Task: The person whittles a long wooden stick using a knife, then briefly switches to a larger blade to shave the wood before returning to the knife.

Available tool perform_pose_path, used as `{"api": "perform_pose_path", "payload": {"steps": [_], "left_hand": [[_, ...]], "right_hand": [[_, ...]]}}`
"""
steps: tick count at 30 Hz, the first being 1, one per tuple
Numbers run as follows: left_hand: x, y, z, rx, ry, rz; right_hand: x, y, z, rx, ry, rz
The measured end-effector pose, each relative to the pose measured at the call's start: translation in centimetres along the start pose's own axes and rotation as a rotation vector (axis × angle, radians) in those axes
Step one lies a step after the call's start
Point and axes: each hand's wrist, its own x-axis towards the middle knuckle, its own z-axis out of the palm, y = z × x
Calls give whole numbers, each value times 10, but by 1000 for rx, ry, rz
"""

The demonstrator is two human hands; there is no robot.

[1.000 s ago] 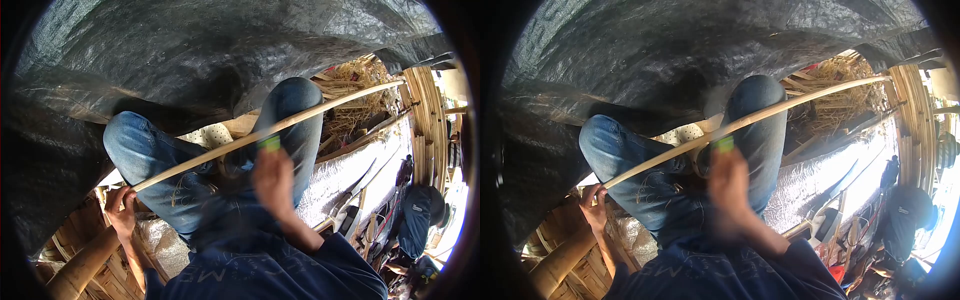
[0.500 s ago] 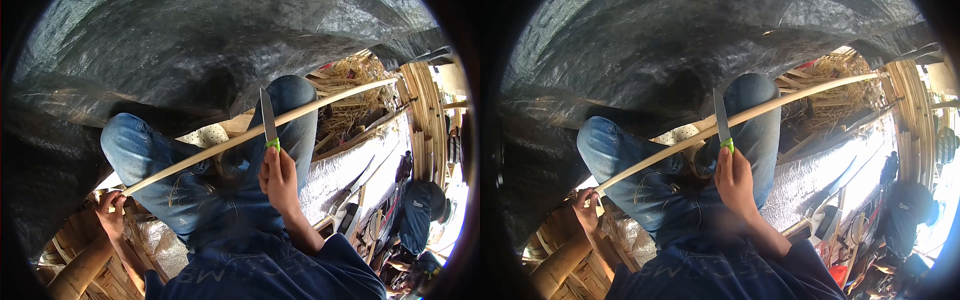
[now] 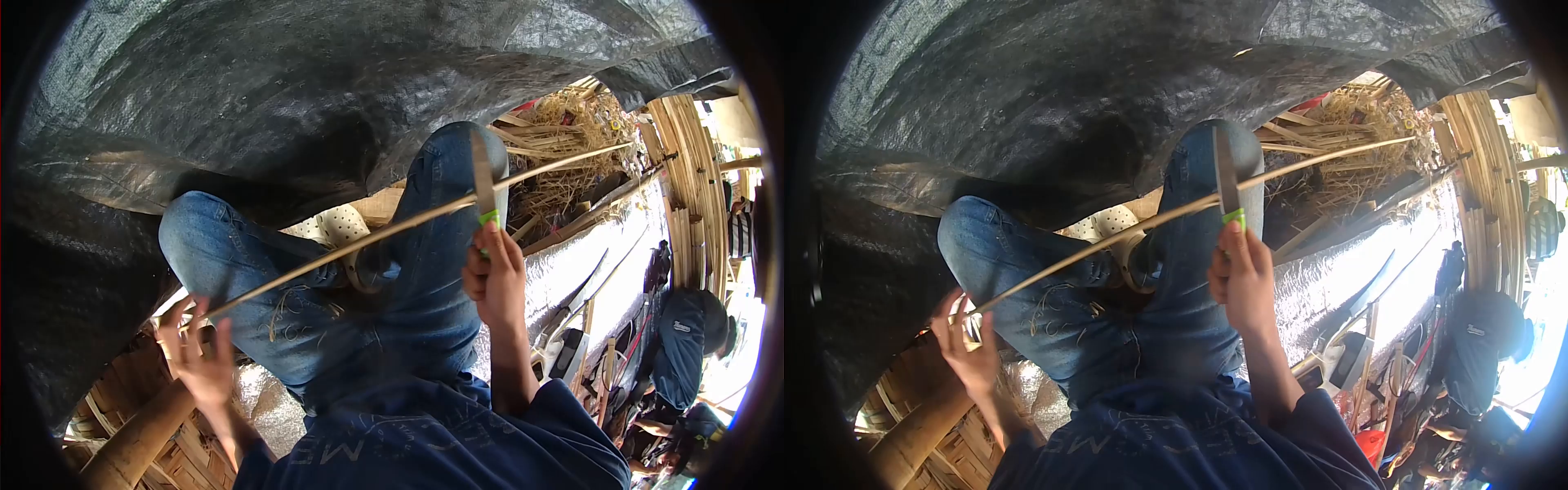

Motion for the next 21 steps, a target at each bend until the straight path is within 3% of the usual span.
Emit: {"api": "perform_pose_path", "payload": {"steps": [1, 4, 7, 10, 15, 21], "left_hand": [[5, 23, 13, -92, -33, 2], [51, 86, 46, -288, -130, 245], [49, 87, 86, -355, -291, 248], [61, 85, 79, -304, -362, 241], [93, 89, 82, -452, -283, 153], [138, 121, 78, -700, -441, 164]], "right_hand": [[1, -2, -4, -8, -4, -2], [-1, -1, -6, -29, 27, -19], [-3, 16, 0, -123, 42, -32], [-5, 20, 2, -102, 30, -34], [-2, 10, 5, -97, 32, 18], [31, -14, 40, -242, 235, -567]]}}
